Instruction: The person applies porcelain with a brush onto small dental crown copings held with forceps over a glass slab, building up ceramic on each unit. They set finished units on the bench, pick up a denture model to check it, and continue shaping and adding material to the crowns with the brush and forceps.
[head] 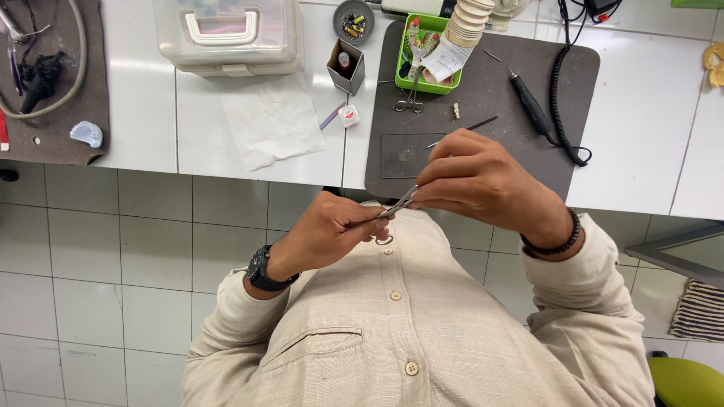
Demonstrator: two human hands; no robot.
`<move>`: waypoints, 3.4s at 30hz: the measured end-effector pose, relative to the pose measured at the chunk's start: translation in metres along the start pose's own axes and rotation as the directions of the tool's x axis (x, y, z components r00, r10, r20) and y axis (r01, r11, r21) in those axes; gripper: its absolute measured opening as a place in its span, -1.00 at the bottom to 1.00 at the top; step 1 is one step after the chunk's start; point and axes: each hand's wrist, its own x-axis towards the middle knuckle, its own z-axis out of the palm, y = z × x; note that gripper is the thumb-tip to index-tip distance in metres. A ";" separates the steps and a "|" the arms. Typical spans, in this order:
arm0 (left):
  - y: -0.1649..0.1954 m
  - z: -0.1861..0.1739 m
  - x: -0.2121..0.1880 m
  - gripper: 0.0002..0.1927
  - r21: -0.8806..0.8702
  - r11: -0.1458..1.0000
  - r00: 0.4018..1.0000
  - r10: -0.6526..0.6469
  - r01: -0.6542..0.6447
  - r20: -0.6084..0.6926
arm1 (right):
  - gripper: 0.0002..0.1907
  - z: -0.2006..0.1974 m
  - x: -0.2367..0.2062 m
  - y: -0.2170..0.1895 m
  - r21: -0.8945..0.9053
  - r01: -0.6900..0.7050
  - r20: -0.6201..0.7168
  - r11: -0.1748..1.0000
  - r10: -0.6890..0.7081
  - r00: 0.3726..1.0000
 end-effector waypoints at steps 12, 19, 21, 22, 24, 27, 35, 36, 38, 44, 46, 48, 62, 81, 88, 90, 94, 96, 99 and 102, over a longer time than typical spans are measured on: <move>0.018 -0.038 -0.040 -0.81 -0.068 0.973 0.976 0.219 -0.219 -0.013 | -0.79 -0.002 0.048 -0.035 0.163 0.059 -0.033 0.985 -0.054 0.998; 0.009 -0.091 -0.137 -0.82 -0.606 0.764 0.967 0.253 -0.222 -0.035 | -0.80 0.055 0.166 -0.046 0.716 0.126 -0.075 0.686 -0.104 0.992; 0.005 -0.104 -0.176 -0.82 -0.691 0.670 0.955 0.272 -0.273 -0.114 | -0.85 0.088 0.207 -0.057 0.769 0.104 -0.046 0.631 -0.108 0.993; 0.001 -0.108 -0.190 -0.81 -0.721 0.622 0.946 0.288 -0.304 -0.150 | -0.86 0.104 0.226 -0.065 0.799 0.016 0.050 0.601 -0.094 0.994; -0.008 -0.119 -0.218 -0.81 -0.747 0.566 0.931 0.297 -0.349 -0.210 | -0.84 0.137 0.261 -0.082 0.821 -0.164 0.242 0.548 -0.073 0.967; -0.018 -0.133 -0.259 -0.81 -0.758 0.524 0.919 0.283 -0.387 -0.274 | -0.76 0.182 0.308 -0.106 0.887 -0.254 0.383 0.386 -0.306 0.871; -0.030 -0.163 -0.340 -0.80 -0.738 0.482 0.882 0.256 -0.471 -0.396 | -0.88 0.255 0.391 -0.156 0.875 -0.300 0.453 0.380 -0.423 0.785; -0.034 -0.167 -0.345 -0.80 -0.741 0.453 0.868 0.265 -0.496 -0.419 | -0.89 0.263 0.397 -0.159 0.881 -0.297 0.443 0.369 -0.417 0.794; -0.041 -0.174 -0.354 -0.79 -0.745 0.392 0.841 0.283 -0.540 -0.461 | -0.94 0.275 0.407 -0.164 0.844 -0.214 0.422 0.491 -0.362 0.831; -0.058 -0.192 -0.375 -0.78 -0.692 0.426 0.813 0.294 -0.582 -0.502 | -0.77 0.299 0.435 -0.166 0.856 -0.197 0.304 0.477 -0.158 0.939; -0.061 -0.196 -0.376 -0.77 -0.708 0.377 0.802 0.312 -0.597 -0.510 | -0.74 0.302 0.447 -0.162 0.894 -0.226 0.272 0.386 -0.070 0.960; -0.064 -0.199 -0.377 -0.77 -0.723 0.333 0.794 0.314 -0.605 -0.520 | -0.77 0.303 0.459 -0.157 0.913 -0.268 0.284 0.309 -0.009 0.959; -0.081 -0.207 -0.376 -0.77 -0.775 0.260 0.813 0.279 -0.576 -0.511 | -0.85 0.316 0.452 -0.148 0.839 -0.403 0.525 0.366 -0.350 0.776; -0.068 -0.210 -0.361 -0.75 -0.632 0.585 0.789 0.024 -0.509 -0.614 | -0.86 0.314 0.400 -0.100 0.934 -0.191 0.171 0.301 0.094 0.981; -0.075 -0.205 -0.296 -0.78 -0.439 0.794 0.692 -0.034 -0.419 -0.721 | -0.66 0.304 0.288 -0.070 0.822 -0.507 0.473 0.257 0.186 0.861; -0.077 -0.197 -0.271 -0.78 -0.464 0.798 0.752 -0.021 -0.385 -0.659 | -0.60 0.301 0.250 -0.071 0.865 -0.466 0.437 0.184 0.178 0.882; -0.077 -0.156 -0.218 -0.74 -0.485 0.827 0.856 -0.010 -0.284 -0.518 | -0.52 0.282 0.173 -0.081 0.936 -0.316 0.266 0.153 0.279 0.923; -0.076 -0.127 -0.190 -0.74 -0.436 0.844 0.873 0.073 -0.312 -0.483 | -0.50 0.265 0.134 -0.088 0.952 -0.295 0.257 0.080 0.310 0.915; -0.070 -0.078 -0.159 -0.76 -0.294 0.866 0.857 0.247 -0.405 -0.452 | -0.42 0.237 0.077 -0.103 0.967 -0.249 0.254 -0.060 0.337 0.907; -0.058 -0.016 -0.132 -0.78 -0.135 0.913 0.859 0.300 -0.385 -0.415 | -0.28 0.218 0.019 -0.115 0.985 -0.164 0.128 0.046 0.435 0.891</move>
